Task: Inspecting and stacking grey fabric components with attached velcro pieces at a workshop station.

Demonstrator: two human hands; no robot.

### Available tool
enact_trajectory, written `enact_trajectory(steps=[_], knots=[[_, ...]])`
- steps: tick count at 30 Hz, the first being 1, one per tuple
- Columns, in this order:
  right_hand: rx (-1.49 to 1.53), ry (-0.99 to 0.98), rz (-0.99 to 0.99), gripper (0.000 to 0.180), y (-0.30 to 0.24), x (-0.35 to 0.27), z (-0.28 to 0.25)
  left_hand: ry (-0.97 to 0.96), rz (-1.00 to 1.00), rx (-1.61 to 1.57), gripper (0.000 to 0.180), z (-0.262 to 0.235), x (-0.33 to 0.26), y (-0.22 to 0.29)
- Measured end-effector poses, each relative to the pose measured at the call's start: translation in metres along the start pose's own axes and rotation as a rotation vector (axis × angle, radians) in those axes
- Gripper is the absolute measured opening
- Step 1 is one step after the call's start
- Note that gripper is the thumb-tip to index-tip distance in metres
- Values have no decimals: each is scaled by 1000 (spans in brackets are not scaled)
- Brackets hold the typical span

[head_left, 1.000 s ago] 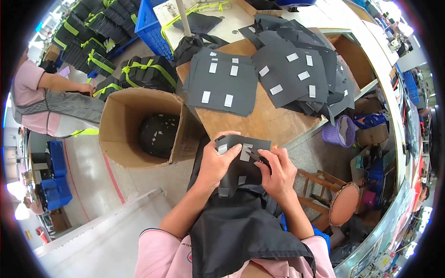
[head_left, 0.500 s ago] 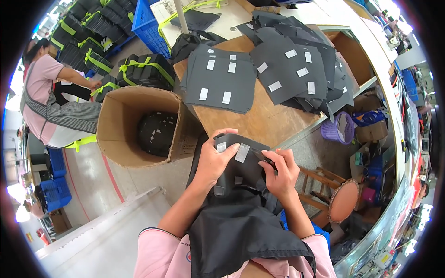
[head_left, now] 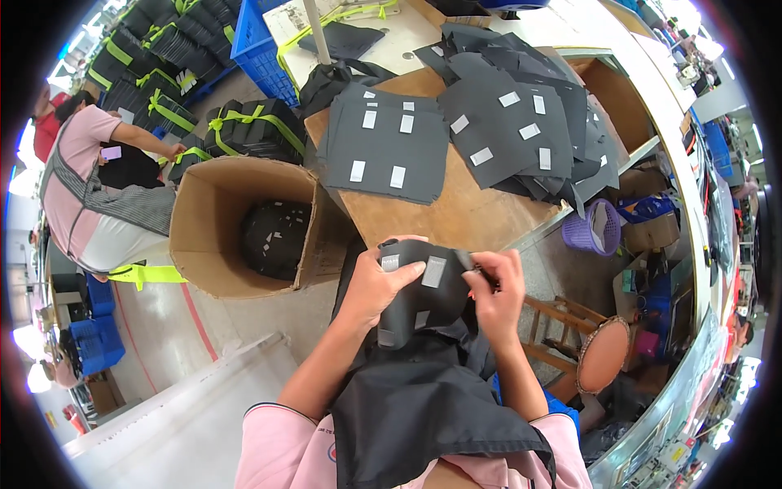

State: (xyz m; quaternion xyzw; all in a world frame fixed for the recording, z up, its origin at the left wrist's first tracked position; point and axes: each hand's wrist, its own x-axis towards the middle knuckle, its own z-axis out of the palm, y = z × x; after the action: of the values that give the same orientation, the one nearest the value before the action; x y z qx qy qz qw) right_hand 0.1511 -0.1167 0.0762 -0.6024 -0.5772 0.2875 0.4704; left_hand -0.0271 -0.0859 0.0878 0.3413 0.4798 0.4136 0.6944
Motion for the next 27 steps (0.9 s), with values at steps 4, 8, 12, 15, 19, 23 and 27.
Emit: enact_trajectory(steps=[4, 8, 12, 15, 19, 23, 27], knots=[[606, -124, 472, 23, -9, 4, -2, -46, -2, 64, 20, -8, -4, -8], [529, -156, 470, 15, -4, 0, 0, -134, 285, 229, 13, -1, 2, -18], [481, -58, 300, 18, -9, 2, 4, -83, 506, 394, 18, 0, 0, -10], [372, -131, 160, 15, -11, 4, 7, 124, 783, 574, 27, -3, -1, -10], [490, -35, 286, 21, -8, -8, 4, 202, 957, 725, 25, -7, 0, -13], [239, 16, 111, 28, -5, -21, -13, 185, 1102, 835, 23, -6, 6, -22], [-117, -49, -88, 31, -20, -15, -16, 167, 1194, 949, 21, -2, 7, -23]])
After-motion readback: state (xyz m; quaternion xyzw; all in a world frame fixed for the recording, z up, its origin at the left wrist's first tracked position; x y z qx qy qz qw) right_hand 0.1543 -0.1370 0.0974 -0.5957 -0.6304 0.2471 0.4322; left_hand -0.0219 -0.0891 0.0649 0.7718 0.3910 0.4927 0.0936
